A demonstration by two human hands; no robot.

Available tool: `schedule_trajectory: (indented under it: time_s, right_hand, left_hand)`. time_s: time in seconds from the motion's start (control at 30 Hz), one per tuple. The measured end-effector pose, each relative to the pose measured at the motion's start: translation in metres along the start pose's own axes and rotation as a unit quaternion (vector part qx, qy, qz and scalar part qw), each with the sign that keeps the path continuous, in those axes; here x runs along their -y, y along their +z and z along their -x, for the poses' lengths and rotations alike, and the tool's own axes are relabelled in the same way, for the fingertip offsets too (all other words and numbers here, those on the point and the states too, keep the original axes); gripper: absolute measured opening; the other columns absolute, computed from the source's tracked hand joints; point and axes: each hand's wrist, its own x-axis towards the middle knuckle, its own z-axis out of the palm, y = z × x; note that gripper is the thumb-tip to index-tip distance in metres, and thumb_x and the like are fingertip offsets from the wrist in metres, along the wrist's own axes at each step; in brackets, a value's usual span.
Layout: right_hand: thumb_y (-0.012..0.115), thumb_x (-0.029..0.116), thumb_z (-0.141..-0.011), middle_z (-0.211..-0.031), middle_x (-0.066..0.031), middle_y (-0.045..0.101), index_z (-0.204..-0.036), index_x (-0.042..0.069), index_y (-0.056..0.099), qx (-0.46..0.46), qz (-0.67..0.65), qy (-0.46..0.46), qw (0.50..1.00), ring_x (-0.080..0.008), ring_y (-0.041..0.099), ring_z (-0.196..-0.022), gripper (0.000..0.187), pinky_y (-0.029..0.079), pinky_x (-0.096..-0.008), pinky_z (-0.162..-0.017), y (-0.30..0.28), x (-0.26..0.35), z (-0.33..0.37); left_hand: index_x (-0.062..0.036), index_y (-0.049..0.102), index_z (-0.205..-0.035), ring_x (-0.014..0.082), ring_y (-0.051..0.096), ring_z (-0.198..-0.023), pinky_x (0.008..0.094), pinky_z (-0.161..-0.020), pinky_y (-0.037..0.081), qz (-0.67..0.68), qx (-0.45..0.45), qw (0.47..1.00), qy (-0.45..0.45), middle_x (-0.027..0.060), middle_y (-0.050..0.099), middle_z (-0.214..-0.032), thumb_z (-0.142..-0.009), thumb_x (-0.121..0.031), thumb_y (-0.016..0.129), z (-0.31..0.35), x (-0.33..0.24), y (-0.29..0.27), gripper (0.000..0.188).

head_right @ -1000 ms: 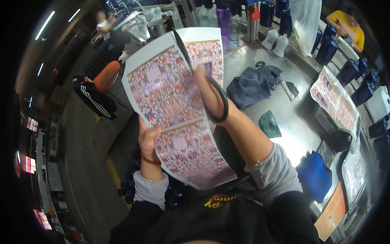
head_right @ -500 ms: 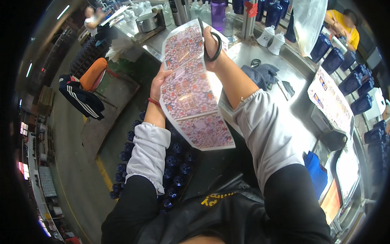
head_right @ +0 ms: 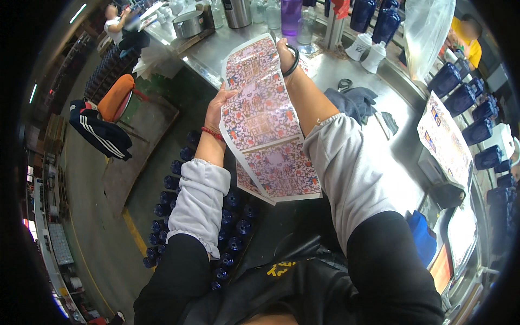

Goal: The person smooths a decorative label on a blue cylindrical container using a green sponge, then cuts a sheet of patterned labels with scissors and applies another label to a second container. The person handles the containers and label sheets on a stainless steel workbench.

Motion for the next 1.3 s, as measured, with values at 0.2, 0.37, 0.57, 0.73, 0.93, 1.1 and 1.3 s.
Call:
schedule_trajectory:
  time_s: [0.2,0.37,0.57,0.73,0.93,1.1,1.3]
  right_hand:
    - [0.009,0.068,-0.099,-0.149,-0.0233,0.043,-0.148,0.002,0.037,-0.016,0.000,0.018,1.000,-0.0400,0.047,-0.131,0.087,0.038,-0.0493,-0.112,0.000,0.004,-0.006]
    - [0.018,0.063,-0.101,-0.135,-0.0230,0.056,-0.141,-0.002,0.045,-0.032,-0.011,0.025,0.999,-0.0363,0.058,-0.117,0.081,0.044,-0.0447,-0.104,-0.006,0.001,-0.014]
    - [0.027,0.063,-0.101,-0.129,-0.0222,0.061,-0.138,-0.003,0.048,-0.065,0.021,-0.017,0.998,-0.0326,0.063,-0.111,0.079,0.047,-0.0419,-0.100,-0.014,-0.006,-0.017]
    - [0.032,0.065,-0.099,-0.130,-0.0225,0.061,-0.138,-0.004,0.048,-0.039,0.023,-0.009,0.999,-0.0339,0.063,-0.111,0.081,0.049,-0.0437,-0.097,-0.027,-0.014,-0.017]
    - [0.038,0.068,-0.096,-0.131,-0.0228,0.060,-0.138,-0.004,0.049,0.013,0.108,-0.007,0.994,-0.0355,0.063,-0.111,0.084,0.051,-0.0458,-0.094,-0.065,-0.011,-0.026]
    - [0.072,0.057,-0.079,-0.092,-0.0201,0.073,-0.104,-0.003,0.071,-0.211,0.627,0.027,0.750,-0.0322,0.071,-0.087,0.065,0.054,-0.0405,-0.073,-0.119,0.038,-0.033]
    - [0.074,0.039,-0.067,-0.097,-0.0255,0.069,-0.094,-0.005,0.070,-0.149,0.855,-0.045,0.495,-0.0381,0.068,-0.093,0.052,0.053,-0.0438,-0.084,-0.155,0.068,-0.031]
  left_hand:
    - [-0.0007,0.033,-0.143,0.0286,0.067,-0.107,0.0396,-0.089,0.059,0.012,-0.033,0.999,-0.012,0.0195,0.059,-0.126,-0.088,0.003,0.047,-0.003,-0.003,-0.001,0.057]
    - [0.0000,0.031,-0.143,0.0294,0.067,-0.106,0.0393,-0.088,0.060,0.034,-0.039,0.998,-0.020,0.0205,0.059,-0.126,-0.088,0.004,0.046,-0.004,0.002,-0.006,0.057]
    - [0.0012,0.020,-0.147,0.0299,0.067,-0.105,0.0400,-0.087,0.060,0.028,-0.039,0.999,-0.026,0.0231,0.059,-0.124,-0.088,0.005,0.047,-0.011,0.009,-0.021,0.065]
    - [0.0027,0.028,-0.145,0.0272,0.067,-0.105,0.0381,-0.088,0.058,-0.006,0.005,1.000,-0.030,0.0206,0.059,-0.123,-0.086,0.005,0.051,-0.014,0.010,-0.027,0.063]
    - [0.0015,0.040,-0.141,0.0245,0.065,-0.108,0.0366,-0.094,0.054,-0.072,-0.079,0.994,-0.020,0.0158,0.061,-0.124,-0.086,0.004,0.051,-0.021,0.014,-0.015,0.056]
    - [0.0007,0.043,-0.140,0.0233,0.065,-0.107,0.0361,-0.096,0.051,-0.054,-0.116,0.992,-0.019,0.0130,0.063,-0.121,-0.084,0.005,0.054,-0.022,0.016,-0.005,0.057]
    - [0.0019,0.041,-0.140,0.0238,0.065,-0.107,0.0355,-0.095,0.053,-0.068,-0.112,0.991,-0.007,0.0146,0.062,-0.123,-0.085,0.003,0.052,-0.023,0.019,-0.010,0.057]
